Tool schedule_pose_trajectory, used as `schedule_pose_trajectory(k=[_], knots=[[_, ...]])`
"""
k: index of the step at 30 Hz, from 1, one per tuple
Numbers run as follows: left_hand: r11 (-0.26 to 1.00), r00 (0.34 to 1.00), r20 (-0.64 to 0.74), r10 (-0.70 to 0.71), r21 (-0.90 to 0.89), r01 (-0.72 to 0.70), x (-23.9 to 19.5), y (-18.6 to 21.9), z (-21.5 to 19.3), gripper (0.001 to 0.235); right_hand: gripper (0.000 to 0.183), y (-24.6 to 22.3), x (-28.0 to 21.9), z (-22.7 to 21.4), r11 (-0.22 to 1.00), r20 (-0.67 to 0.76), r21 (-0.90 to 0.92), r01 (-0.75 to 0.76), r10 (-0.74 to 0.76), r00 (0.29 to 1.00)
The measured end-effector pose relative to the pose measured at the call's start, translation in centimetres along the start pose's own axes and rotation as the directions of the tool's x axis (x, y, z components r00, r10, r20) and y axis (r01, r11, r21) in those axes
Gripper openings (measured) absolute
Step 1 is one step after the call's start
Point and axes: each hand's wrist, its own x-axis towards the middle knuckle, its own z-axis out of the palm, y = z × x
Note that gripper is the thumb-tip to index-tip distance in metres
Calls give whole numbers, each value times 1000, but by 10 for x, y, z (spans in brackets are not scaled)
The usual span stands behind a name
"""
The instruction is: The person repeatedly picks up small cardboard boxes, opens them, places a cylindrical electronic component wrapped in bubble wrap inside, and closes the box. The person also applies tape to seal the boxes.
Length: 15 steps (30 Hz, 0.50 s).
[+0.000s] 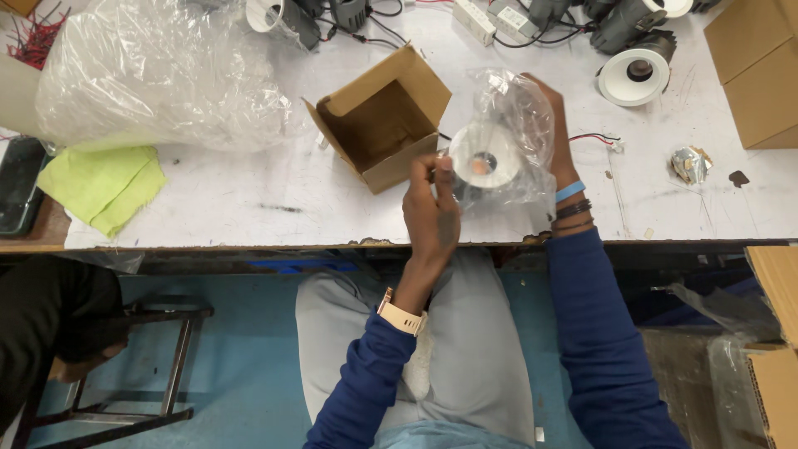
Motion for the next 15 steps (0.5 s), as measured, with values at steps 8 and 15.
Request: schedule_pose_trajectory(k=[8,15], knots=[[934,950,163,-267,-197,297,19,-29,9,22,11,31,-28,-1,953,86,95,-287,279,956],[931,984,99,147,321,-172,12,-62,1,23,8,4,-69,18,921,-63,-304,-243,235,970]])
